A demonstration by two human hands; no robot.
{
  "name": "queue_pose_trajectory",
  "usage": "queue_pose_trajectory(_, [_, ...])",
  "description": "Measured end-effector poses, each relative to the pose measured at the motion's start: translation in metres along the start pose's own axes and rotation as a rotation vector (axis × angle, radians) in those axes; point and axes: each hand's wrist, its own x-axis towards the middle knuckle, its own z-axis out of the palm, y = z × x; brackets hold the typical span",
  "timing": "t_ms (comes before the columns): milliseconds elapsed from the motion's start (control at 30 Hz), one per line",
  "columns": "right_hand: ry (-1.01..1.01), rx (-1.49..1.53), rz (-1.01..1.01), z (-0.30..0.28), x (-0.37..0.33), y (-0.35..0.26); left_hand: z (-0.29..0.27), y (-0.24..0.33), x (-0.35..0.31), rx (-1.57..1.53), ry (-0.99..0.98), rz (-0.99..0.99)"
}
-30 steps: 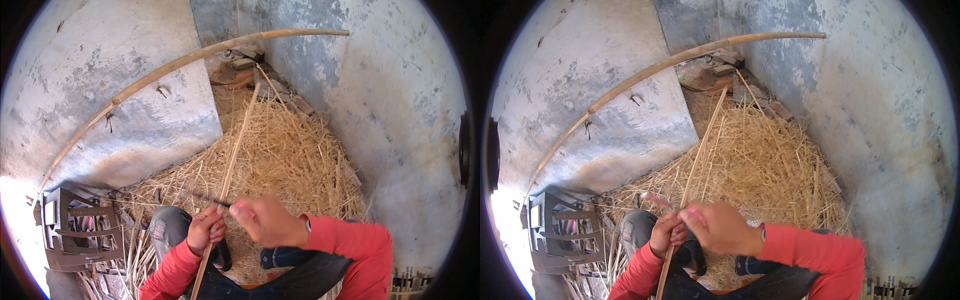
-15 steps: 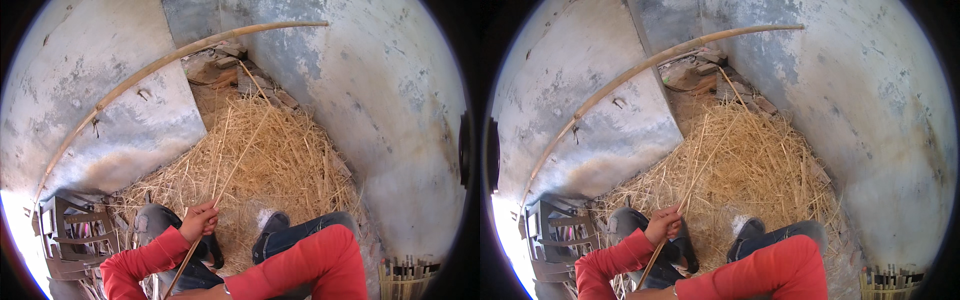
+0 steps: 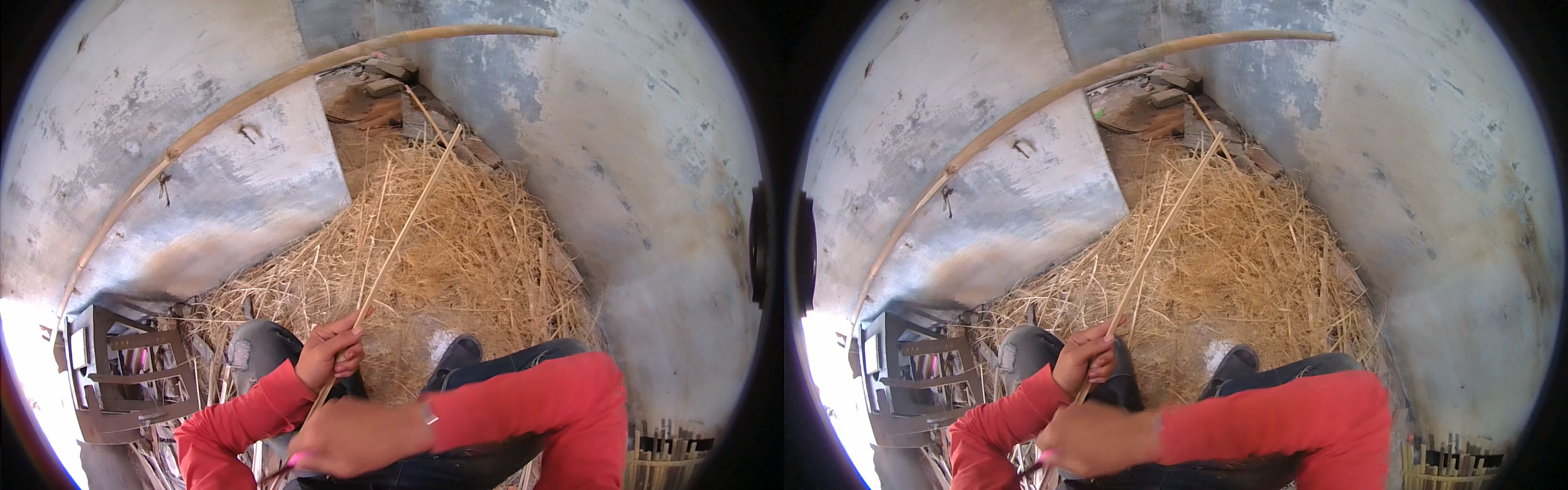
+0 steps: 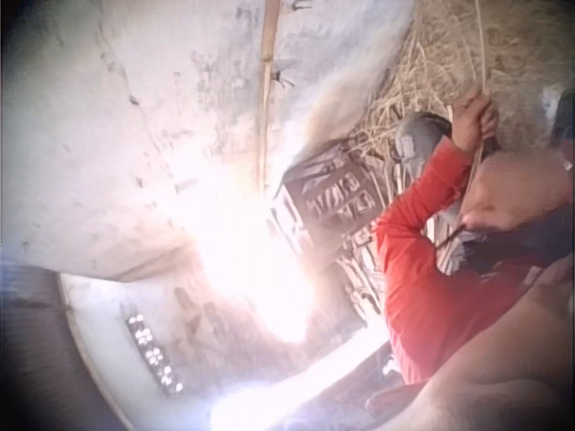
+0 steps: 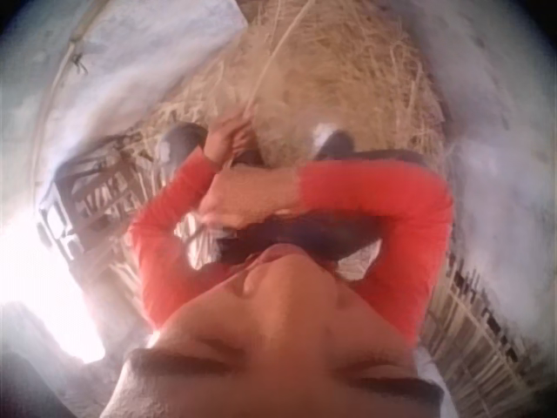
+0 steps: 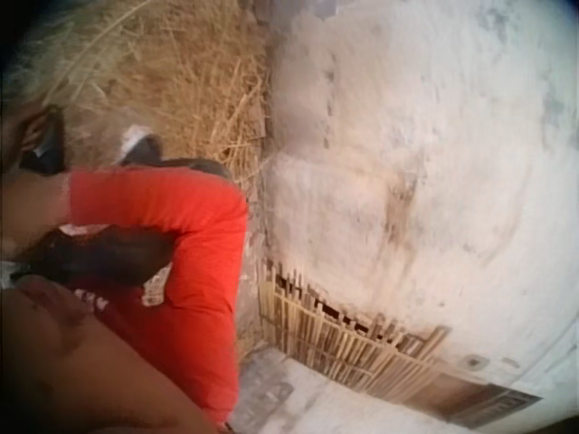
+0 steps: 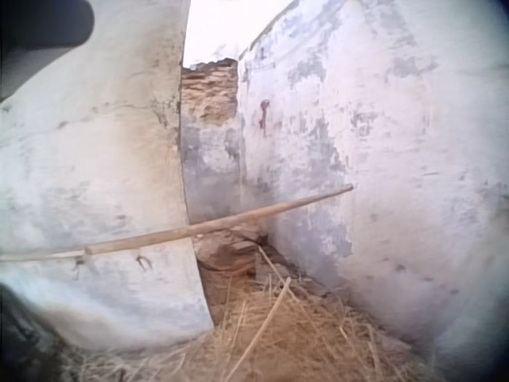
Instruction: The person strips thin layers off a long bamboo strip using a small knife.
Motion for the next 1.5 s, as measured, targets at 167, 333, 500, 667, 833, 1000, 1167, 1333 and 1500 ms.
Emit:
queue_pose_trajectory(167, [0.646,-0.341,0.143,-0.126,-0.063,-0.006,-0.005,0.003,-0.011,-0.043,-0.042,0.014])
queue_pose_trajectory(333, [1.059,-0.563,0.458,-0.197,-0.116,0.030,0.005,-0.007,-0.013,0.025,-0.100,-0.018])
queue_pose_trajectory(500, [1.139,-0.762,0.256,-0.207,-0.138,0.068,0.020,-0.019,-0.011,0.010,-0.140,0.016])
queue_pose_trajectory(667, [0.953,-0.624,0.421,-0.178,-0.136,0.083,0.022,-0.033,-0.014,0.164,-0.045,0.149])
queue_pose_trajectory(833, [0.791,-0.574,0.400,-0.144,-0.115,0.071,0.020,-0.038,-0.009,0.274,0.055,0.269])
queue_pose_trajectory(1000, [0.683,-0.524,0.298,-0.120,-0.109,0.074,0.019,-0.035,-0.007,0.282,0.093,0.277])
queue_pose_trajectory(1167, [0.705,-0.524,0.244,-0.116,-0.102,0.072,0.024,-0.027,-0.006,0.262,0.078,0.268])
queue_pose_trajectory(1333, [1.100,-0.546,0.383,-0.167,-0.116,0.078,0.027,-0.012,-0.009,0.136,0.012,0.081])
queue_pose_trajectory(1500, [0.990,-0.580,0.369,-0.153,-0.114,0.073,0.026,-0.010,-0.012,0.091,0.006,0.081])
